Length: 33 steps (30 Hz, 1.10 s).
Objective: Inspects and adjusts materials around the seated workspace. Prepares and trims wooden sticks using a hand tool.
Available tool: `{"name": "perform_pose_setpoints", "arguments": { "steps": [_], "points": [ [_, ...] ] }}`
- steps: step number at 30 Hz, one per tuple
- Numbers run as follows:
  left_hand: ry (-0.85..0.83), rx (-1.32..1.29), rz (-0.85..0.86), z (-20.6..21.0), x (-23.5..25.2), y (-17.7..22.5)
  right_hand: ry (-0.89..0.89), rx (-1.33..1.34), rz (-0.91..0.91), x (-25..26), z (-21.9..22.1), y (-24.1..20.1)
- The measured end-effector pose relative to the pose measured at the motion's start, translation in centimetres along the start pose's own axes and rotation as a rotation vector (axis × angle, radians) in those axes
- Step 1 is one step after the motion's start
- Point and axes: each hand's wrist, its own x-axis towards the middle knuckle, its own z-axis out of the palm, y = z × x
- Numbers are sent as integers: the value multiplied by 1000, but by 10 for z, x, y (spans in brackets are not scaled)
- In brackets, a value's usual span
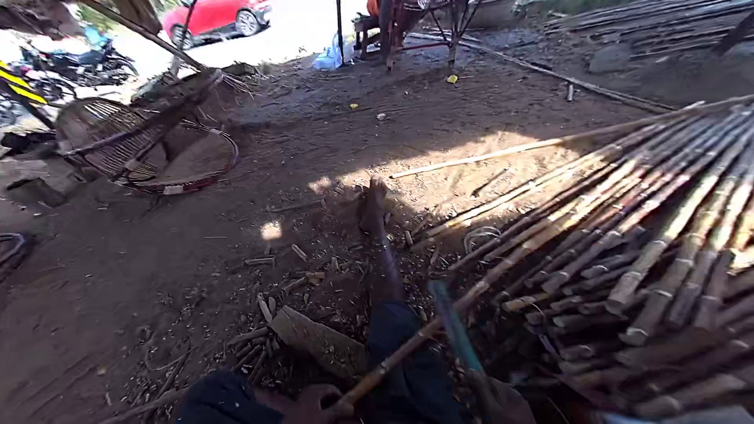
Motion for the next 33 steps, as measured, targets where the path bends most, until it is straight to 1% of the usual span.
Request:
{"name": "perform_pose_setpoints", "arguments": {
  "steps": [2,3,4,5,6,7,9,10,11,13,14,16,17,18,20,21,22,23,24,25,27,28,29,30,31,32,33],
  "points": [
    [-47,4,-13,-1,4,-2,-85,-98,-53,-6,10,-1],
    [-58,2,-3,-2,5,-4,-105,-89,-23,-1,9,-2],
    [-61,-5,10,-4,5,-6,-71,-19,51,6,5,-2],
    [-65,-18,25,-5,6,-6,3,65,124,14,1,2],
    [-69,-32,40,-5,6,-6,50,104,160,16,-1,5],
    [-73,-42,48,-4,6,-6,23,76,137,12,0,2],
    [-68,-48,42,-4,4,-5,-127,-89,-11,-3,7,-8],
    [-69,-55,32,-5,2,-6,-144,-91,-12,-5,9,-9],
    [-77,-61,23,-6,2,-6,-101,-21,53,0,5,-7],
    [-92,-85,32,-7,5,-7,56,123,193,14,-1,0],
    [-98,-100,39,-7,5,-8,53,101,183,12,0,0],
    [-105,-118,45,-8,5,-10,-114,-82,37,-3,8,-11],
    [-107,-127,40,-9,4,-11,-152,-106,19,-7,8,-15],
    [-109,-137,37,-9,3,-11,-118,-42,64,-3,6,-13],
    [-124,-155,44,-10,5,-9,63,115,193,13,0,-2],
    [-136,-168,47,-9,5,-10,79,116,192,14,2,0],
    [-150,-182,52,-10,6,-11,11,53,131,9,4,-4],
    [-164,-198,54,-11,6,-12,-96,-49,56,1,8,-9],
    [-172,-208,48,-13,6,-14,-154,-99,15,-3,10,-13],
    [-178,-214,41,-15,6,-15,-132,-63,40,-2,9,-12],
    [-182,-222,31,-17,9,-15,40,90,166,13,6,-2],
    [-189,-232,24,-15,9,-15,73,113,173,14,8,1],
    [-197,-243,21,-15,10,-14,29,72,115,10,11,-2],
    [-207,-262,20,-15,10,-14,-67,-21,40,4,13,-8],
    [-216,-285,15,-16,9,-14,-124,-77,5,-1,14,-15],
    [-227,-308,11,-17,9,-16,-108,-48,36,0,12,-16],
    [-239,-326,13,-18,10,-17,-35,32,107,7,8,-13]
  ]
}}
